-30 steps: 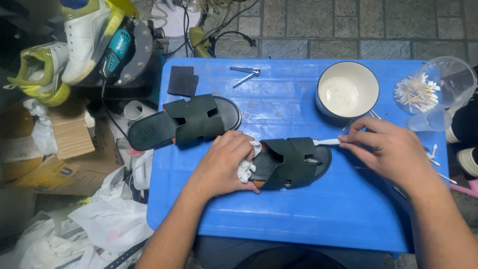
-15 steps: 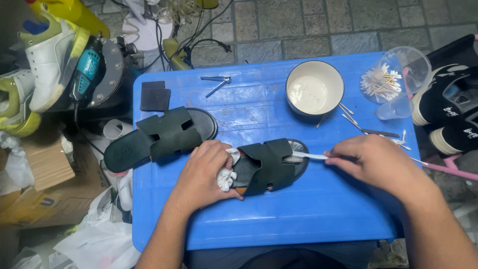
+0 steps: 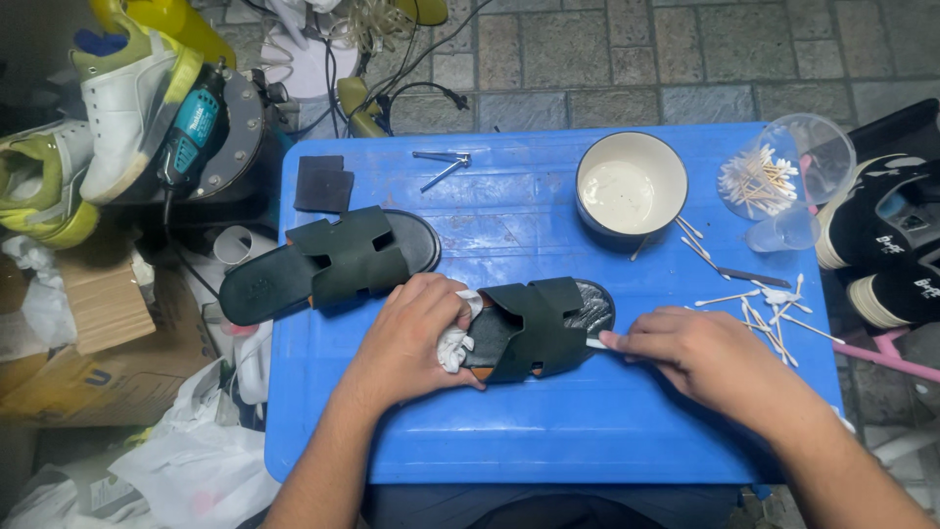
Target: The person cleans a pair of black slide sandals on a blue workbench. They wipe the sandals with a white cloth, then use a small brush dipped in a white liquid to scrub the insoles and straps. The person repeatedly wipes and scrubs different areas of the sandals throughout the clip.
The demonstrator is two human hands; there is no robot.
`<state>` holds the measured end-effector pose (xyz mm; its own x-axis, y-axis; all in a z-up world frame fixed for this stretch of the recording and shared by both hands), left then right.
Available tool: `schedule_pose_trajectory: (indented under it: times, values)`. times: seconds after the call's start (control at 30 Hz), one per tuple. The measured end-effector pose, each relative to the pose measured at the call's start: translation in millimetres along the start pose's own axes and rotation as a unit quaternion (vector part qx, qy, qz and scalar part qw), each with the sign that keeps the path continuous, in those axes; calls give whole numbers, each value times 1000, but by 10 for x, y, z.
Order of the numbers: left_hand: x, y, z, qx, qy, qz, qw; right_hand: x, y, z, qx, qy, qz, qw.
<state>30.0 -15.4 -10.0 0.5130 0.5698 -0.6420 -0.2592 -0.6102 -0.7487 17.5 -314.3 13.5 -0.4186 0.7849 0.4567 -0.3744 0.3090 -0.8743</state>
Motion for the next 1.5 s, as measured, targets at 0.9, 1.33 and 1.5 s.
schedule_pose_trajectory:
  times: [0.9,1.33,1.5]
  values:
    - [-12,4,-23,9,-3,-2,1000,-58,-2,161,-39,36,-1,999]
    - [-16,12,-21,9,-11,4,1000,34,54,247,-117,25,58,991]
    - [-5,6,-12,3,-1,1,1000,-4,34,130,-114,40,76,990]
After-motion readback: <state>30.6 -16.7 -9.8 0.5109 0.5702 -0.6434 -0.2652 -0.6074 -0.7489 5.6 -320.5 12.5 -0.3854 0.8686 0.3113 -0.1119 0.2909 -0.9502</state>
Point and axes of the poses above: each hand's wrist, its own z-axis away from the middle knuckle, its own y-axis out of the palm, x = y × z, the point moved 4 cm from there along -z, towards the middle knuckle, and after that the axes turned 1 degree about x, right-handed, at the moved point
